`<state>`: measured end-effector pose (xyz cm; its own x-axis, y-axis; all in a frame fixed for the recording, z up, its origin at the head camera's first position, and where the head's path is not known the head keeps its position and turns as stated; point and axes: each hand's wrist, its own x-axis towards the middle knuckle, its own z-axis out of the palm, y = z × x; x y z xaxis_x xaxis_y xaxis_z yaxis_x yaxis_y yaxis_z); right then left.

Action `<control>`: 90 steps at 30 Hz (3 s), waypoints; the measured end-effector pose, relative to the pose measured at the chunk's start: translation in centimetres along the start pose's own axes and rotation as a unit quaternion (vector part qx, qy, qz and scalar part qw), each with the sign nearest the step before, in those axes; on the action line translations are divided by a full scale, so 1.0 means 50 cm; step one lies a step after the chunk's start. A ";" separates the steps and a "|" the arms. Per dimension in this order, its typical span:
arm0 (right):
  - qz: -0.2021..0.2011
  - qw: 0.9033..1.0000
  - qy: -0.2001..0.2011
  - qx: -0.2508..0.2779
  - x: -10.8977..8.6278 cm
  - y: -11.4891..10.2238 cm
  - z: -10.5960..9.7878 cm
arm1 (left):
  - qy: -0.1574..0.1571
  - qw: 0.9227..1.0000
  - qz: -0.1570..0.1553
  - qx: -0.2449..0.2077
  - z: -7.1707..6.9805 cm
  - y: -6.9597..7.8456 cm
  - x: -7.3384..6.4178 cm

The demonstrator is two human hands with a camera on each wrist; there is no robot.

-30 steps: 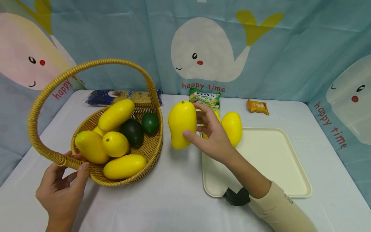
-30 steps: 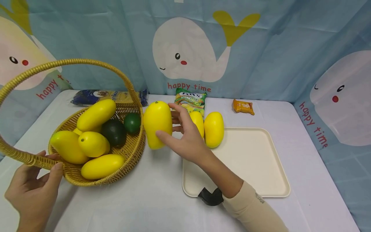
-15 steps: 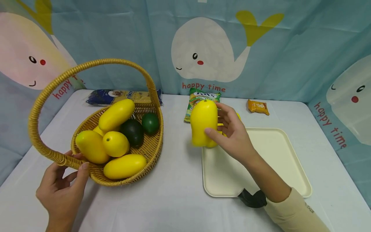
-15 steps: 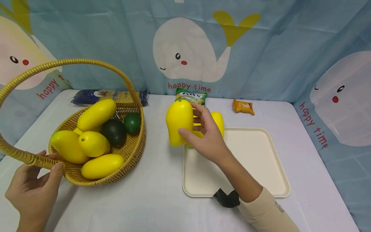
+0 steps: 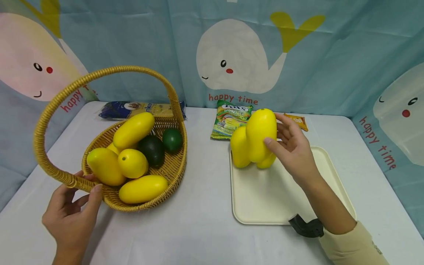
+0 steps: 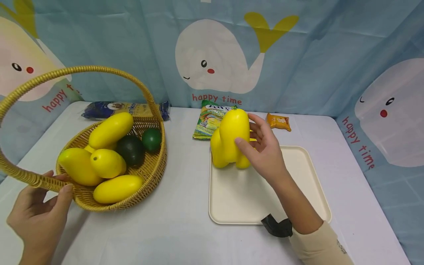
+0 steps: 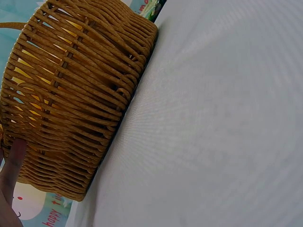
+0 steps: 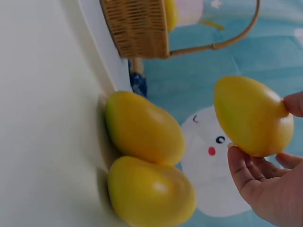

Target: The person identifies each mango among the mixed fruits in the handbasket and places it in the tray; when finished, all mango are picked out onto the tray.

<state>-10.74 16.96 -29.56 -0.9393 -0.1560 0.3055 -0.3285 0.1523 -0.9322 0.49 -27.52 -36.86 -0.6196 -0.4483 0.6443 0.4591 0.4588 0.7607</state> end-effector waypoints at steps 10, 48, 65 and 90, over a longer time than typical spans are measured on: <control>-0.002 0.999 0.036 0.019 -0.007 0.011 -0.044 | 0.004 1.000 0.000 -0.004 0.000 0.003 -0.001; 0.275 0.950 -0.022 -0.144 0.016 0.097 -0.171 | 0.001 0.999 -0.010 0.035 0.002 0.006 0.000; 0.292 0.945 -0.039 -0.142 0.018 0.115 -0.154 | -0.001 1.000 -0.001 0.014 0.002 0.006 0.001; 0.258 0.951 -0.035 -0.168 0.012 0.114 -0.161 | -0.004 0.999 -0.013 0.032 0.001 0.006 0.000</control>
<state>-13.97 25.57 -33.12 -0.9790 -0.0399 -0.2001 0.1495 0.5269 -0.8367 0.61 -27.33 -36.63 -0.6357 -0.4546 0.6238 0.4012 0.4957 0.7702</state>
